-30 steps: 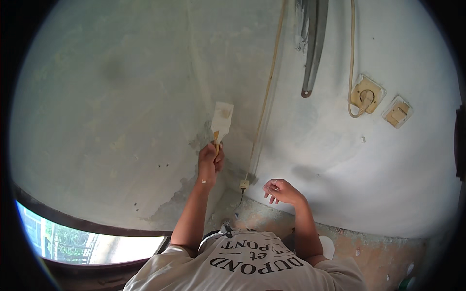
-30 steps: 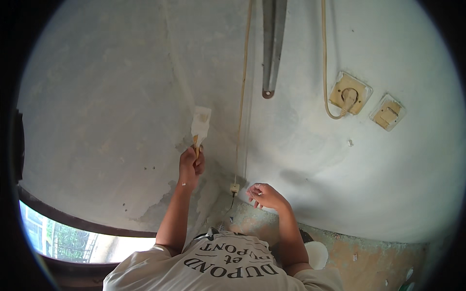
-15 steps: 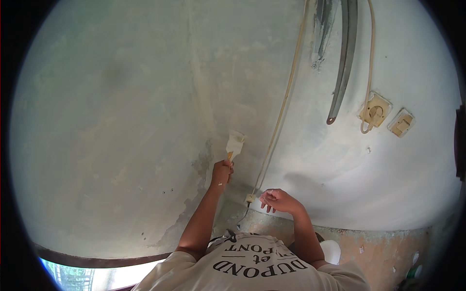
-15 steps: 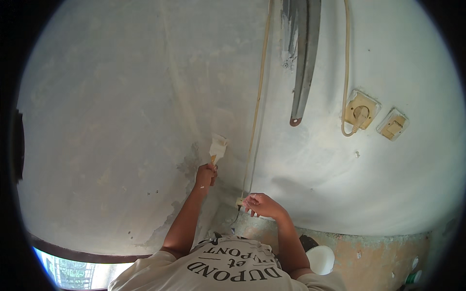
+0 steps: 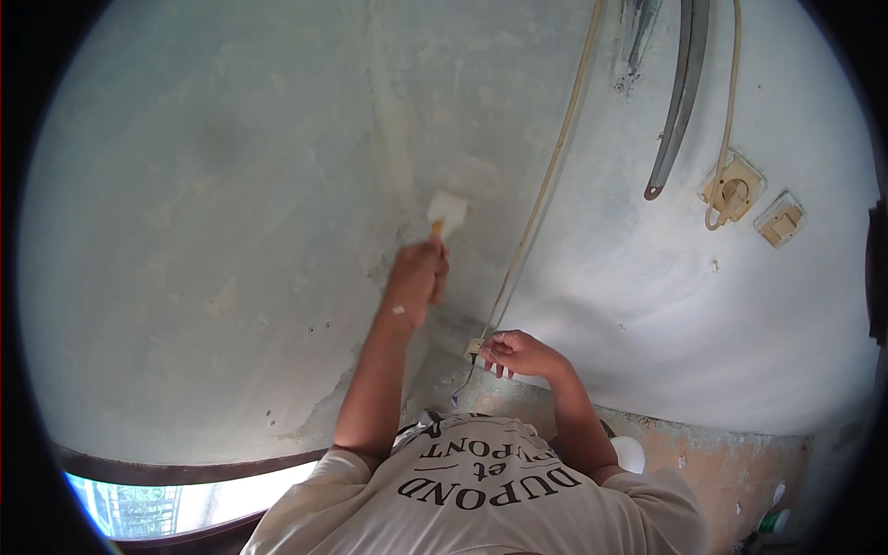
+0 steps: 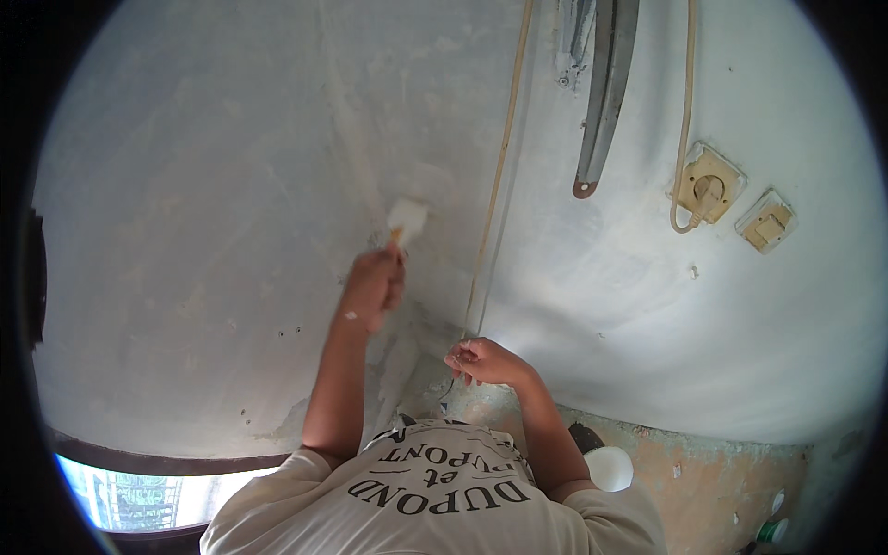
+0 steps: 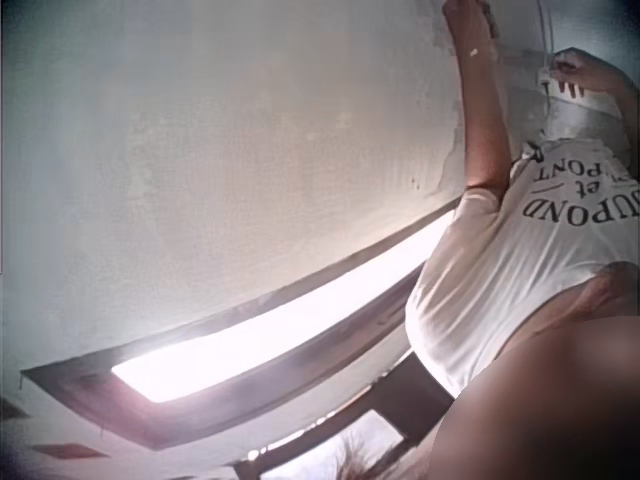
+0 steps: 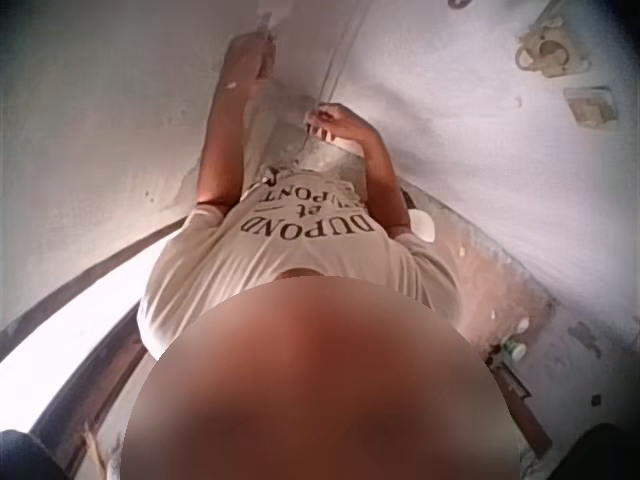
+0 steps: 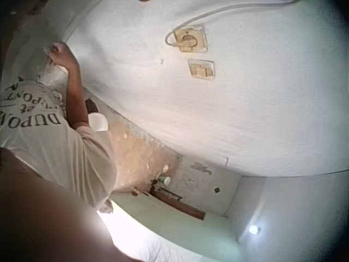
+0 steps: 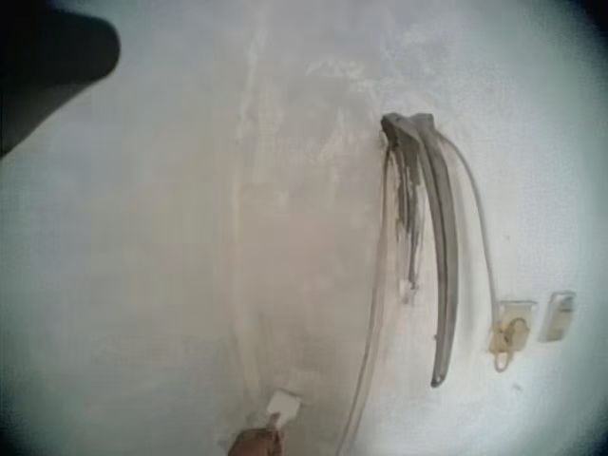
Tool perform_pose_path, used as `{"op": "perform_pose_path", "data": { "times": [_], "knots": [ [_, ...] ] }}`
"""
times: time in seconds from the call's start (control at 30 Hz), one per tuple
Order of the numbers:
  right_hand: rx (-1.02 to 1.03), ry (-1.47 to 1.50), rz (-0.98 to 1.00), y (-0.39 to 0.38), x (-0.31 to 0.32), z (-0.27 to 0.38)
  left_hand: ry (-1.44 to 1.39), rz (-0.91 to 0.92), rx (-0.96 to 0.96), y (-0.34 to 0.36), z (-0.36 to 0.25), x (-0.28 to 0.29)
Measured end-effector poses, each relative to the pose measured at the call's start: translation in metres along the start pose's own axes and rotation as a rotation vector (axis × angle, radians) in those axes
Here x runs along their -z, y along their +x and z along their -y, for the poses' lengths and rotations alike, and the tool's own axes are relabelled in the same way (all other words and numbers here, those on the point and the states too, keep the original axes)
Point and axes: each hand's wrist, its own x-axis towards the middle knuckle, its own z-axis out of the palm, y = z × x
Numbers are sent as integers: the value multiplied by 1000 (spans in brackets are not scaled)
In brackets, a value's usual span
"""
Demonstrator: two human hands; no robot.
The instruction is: The person applies spackle to a wall and corner using a putty knife.
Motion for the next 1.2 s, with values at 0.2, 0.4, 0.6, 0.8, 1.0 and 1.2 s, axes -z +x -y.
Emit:
{"op": "perform_pose_path", "data": {
  "times": [0.2,0.4,0.6,0.8,1.0,1.2],
  "knots": [
    [1,-20,3,-5,0,4,-54,69,-102,-27,-88,-17],
    [-28,-6,26,-17,-3,-16,-97,89,-108,-17,-65,-23],
    [-94,8,59,-26,-5,-30,-92,79,-21,62,14,-3],
    [-88,16,67,-32,-3,-37,-85,-148,211,68,99,23],
    [-81,-48,128,-28,-9,-22,72,-365,414,43,162,52],
    [17,-140,149,-16,-7,1,112,-319,163,34,75,40]
  ]
}}
